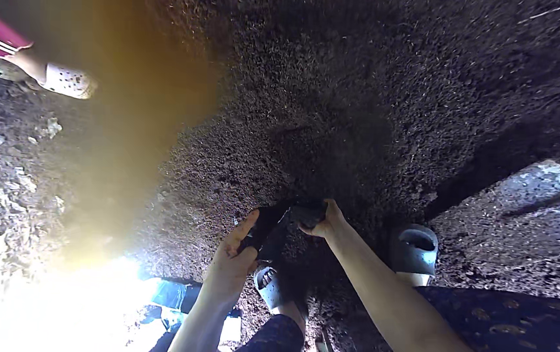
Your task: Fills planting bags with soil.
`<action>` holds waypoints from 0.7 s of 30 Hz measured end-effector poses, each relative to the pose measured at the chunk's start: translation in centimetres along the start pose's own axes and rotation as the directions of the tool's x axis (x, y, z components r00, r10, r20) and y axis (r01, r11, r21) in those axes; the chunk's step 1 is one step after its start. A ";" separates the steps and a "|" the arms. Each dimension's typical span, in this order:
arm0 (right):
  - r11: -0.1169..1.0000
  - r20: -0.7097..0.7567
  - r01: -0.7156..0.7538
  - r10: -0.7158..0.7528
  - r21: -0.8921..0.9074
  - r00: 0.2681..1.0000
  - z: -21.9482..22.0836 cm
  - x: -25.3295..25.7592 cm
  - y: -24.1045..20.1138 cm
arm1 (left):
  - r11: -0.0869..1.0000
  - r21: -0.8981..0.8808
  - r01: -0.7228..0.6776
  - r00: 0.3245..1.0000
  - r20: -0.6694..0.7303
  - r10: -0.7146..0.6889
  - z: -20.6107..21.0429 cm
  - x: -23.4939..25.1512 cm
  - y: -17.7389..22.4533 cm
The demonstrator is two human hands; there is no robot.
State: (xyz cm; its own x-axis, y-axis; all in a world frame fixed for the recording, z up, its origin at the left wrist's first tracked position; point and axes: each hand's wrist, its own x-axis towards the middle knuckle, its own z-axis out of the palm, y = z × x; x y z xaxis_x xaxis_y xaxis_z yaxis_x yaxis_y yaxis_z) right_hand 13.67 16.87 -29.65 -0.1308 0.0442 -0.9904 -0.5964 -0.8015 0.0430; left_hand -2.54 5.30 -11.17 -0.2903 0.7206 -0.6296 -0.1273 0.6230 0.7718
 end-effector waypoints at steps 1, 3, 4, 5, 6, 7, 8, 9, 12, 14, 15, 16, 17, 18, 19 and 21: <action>1.000 0.006 0.011 -0.011 0.001 1.000 0.1 -0.2 0.0 | 1.000 -0.005 0.005 1.000 -0.001 -0.005 0.3 -0.1 0.1; 0.998 0.010 0.060 -0.060 -0.019 0.998 0.2 -1.0 0.3 | 1.000 -0.004 0.004 1.000 0.010 -0.004 0.6 -0.3 0.3; 0.995 -0.001 0.092 -0.092 -0.036 0.996 0.2 -1.4 0.6 | 1.000 -0.002 -0.010 1.000 0.015 0.010 0.7 -0.5 0.4; 0.989 -0.012 0.142 -0.143 -0.045 0.990 0.0 -1.6 0.7 | 1.000 -0.005 -0.025 1.000 0.010 0.025 0.7 -0.5 0.4; 0.976 -0.018 0.212 -0.213 -0.043 0.977 -0.2 -1.7 0.6 | 0.999 -0.009 -0.037 0.999 0.005 0.037 0.7 -0.5 0.6; 0.955 -0.022 0.294 -0.295 -0.035 0.955 -0.4 -1.6 0.1 | 0.999 -0.017 -0.046 0.999 0.005 0.046 0.6 -0.3 0.8; 0.926 -0.024 0.377 -0.378 -0.022 0.926 -0.4 -1.5 -0.7 | 0.998 -0.026 -0.056 0.998 0.008 0.056 0.5 0.0 1.0; 0.891 -0.019 0.455 -0.455 -0.010 0.890 -0.3 -1.3 -1.9 | 0.997 -0.038 -0.071 0.997 0.013 0.072 0.5 0.4 1.0; 0.795 0.028 0.607 -0.606 -0.015 0.795 1.2 -0.4 -4.9 | 0.988 -0.094 -0.125 0.992 0.018 0.127 1.1 2.6 0.5; 0.738 0.075 0.671 -0.667 -0.074 0.742 2.8 0.4 -4.8 | 0.979 -0.112 -0.169 0.985 -0.011 0.169 1.9 4.6 -0.6; 0.712 0.109 0.698 -0.689 -0.079 0.716 3.6 1.1 -4.2 | 0.980 -0.078 -0.182 0.983 -0.024 0.181 2.2 5.7 -1.2; 0.687 0.141 0.723 -0.711 -0.070 0.689 4.9 1.8 -3.6 | 0.983 -0.017 -0.184 0.983 -0.024 0.183 2.3 6.7 -1.8; 0.675 0.161 0.736 -0.722 -0.047 0.673 6.5 2.5 -3.3 | 0.980 0.062 -0.187 0.982 -0.026 0.189 2.4 7.7 -2.3; 0.660 0.155 0.750 -0.737 -0.042 0.657 8.4 3.0 -3.5 | 0.970 0.152 -0.189 0.981 -0.021 0.194 2.5 8.5 -2.4; 0.626 0.122 0.777 -0.769 -0.056 0.628 10.4 3.5 -4.0 | 0.949 0.257 -0.184 0.981 -0.012 0.194 2.5 9.0 -2.2; 0.585 0.106 0.808 -0.801 -0.068 0.589 12.1 4.5 -5.0 | 0.858 0.496 -0.131 0.991 0.080 0.105 1.9 9.1 -0.6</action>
State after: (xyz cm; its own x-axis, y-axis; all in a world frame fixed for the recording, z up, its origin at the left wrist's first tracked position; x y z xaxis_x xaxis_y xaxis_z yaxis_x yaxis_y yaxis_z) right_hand 6.52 28.28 -32.73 0.3171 0.7311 -0.6041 -0.4010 -0.4738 -0.7840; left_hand -3.32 12.08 -17.54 -0.2251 0.8042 -0.5501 0.3994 0.5911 0.7007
